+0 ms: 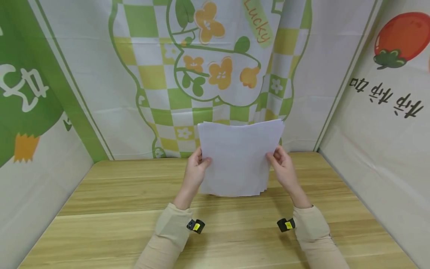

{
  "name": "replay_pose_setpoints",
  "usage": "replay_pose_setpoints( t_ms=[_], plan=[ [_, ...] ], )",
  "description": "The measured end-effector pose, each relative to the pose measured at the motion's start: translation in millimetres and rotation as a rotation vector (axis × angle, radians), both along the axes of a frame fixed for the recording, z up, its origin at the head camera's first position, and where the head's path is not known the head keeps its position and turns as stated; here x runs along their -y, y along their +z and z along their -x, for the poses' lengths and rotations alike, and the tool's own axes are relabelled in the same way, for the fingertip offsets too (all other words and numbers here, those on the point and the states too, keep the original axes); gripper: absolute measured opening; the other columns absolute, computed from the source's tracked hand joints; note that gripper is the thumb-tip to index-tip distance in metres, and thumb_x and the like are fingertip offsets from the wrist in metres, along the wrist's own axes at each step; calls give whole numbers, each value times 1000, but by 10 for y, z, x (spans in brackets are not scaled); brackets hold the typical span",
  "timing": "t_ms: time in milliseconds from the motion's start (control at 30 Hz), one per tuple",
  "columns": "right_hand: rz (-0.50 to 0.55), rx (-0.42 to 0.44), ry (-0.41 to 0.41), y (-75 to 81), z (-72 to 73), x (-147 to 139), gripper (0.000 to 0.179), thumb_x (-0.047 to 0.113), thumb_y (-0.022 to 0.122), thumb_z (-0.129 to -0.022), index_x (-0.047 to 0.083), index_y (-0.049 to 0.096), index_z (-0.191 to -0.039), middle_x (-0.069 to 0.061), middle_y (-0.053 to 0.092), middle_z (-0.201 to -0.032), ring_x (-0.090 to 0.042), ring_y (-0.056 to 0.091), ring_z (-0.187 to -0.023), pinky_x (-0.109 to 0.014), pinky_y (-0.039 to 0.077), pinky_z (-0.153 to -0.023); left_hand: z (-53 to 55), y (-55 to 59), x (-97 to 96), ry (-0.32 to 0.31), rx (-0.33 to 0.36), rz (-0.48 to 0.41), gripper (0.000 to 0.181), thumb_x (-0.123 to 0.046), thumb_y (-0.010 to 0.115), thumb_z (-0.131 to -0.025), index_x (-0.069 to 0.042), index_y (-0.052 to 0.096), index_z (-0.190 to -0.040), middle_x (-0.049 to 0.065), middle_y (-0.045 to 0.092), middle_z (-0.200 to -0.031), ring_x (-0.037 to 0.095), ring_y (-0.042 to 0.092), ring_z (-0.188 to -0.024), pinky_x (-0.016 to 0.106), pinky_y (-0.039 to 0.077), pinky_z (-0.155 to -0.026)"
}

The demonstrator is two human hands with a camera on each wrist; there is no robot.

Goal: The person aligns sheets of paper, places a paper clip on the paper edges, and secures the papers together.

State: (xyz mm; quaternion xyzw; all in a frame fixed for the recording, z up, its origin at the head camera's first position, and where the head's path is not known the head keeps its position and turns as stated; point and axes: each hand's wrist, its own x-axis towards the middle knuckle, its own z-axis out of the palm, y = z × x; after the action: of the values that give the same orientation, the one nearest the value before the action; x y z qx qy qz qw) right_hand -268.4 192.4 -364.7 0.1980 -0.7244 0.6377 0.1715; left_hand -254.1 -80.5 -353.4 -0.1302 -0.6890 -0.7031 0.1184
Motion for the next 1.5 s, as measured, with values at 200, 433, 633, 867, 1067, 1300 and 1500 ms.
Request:
replay_pose_setpoints(
  t_ms=[200,433,633,867,1067,1300,1500],
  plan=[
    [-14,-17,33,-1,-21,6,23,6,50,-97,-12,46,-112,14,62,-104,-2,60,-100,-17,48,-87,2,-18,-7,0,-14,-6,36,8,50,-88,2,54,-123,21,62,-114,15,57,-96,27,44,-86],
    [-7,-30,39,-13,-10,-18,23,3,50,-96,-13,47,-112,15,63,-105,-2,60,-99,-17,49,-87,1,-22,8,28,-11,-12,40,11,51,-85,4,54,-125,24,62,-112,13,57,-92,24,44,-82],
    [-18,-47,59,-8,-12,-22,21,3,49,-97,-13,46,-110,13,62,-105,-2,61,-101,-18,49,-88,-15,-19,33,17,-15,-4,41,10,49,-86,4,53,-127,23,62,-116,15,57,-96,25,44,-84],
    [-13,-53,71,-26,-7,-24,22,2,49,-96,-15,46,-110,14,63,-105,-2,60,-101,-17,49,-88,-35,-21,44,3,-13,-5,40,9,50,-87,3,52,-126,22,61,-118,21,57,-102,27,44,-87],
    [-12,-46,85,-43,-3,-35,23,3,49,-97,-14,45,-112,13,62,-107,-3,60,-102,-18,49,-88,-38,-23,38,6,-16,-10,41,9,50,-86,4,52,-127,22,61,-118,20,57,-101,24,45,-84],
    [-45,-25,78,-52,16,-33,28,8,48,-99,-11,46,-119,5,62,-111,-4,60,-102,-19,50,-87,-18,-27,48,19,-19,-8,40,8,52,-87,4,52,-126,24,61,-117,16,56,-97,23,44,-83],
    [-84,37,68,-102,25,-22,36,10,44,-100,-11,41,-129,-28,56,-118,0,59,-99,-18,50,-84,19,-67,56,24,38,3,36,4,55,-88,5,52,-124,24,60,-117,14,56,-97,24,44,-85]
  ],
)
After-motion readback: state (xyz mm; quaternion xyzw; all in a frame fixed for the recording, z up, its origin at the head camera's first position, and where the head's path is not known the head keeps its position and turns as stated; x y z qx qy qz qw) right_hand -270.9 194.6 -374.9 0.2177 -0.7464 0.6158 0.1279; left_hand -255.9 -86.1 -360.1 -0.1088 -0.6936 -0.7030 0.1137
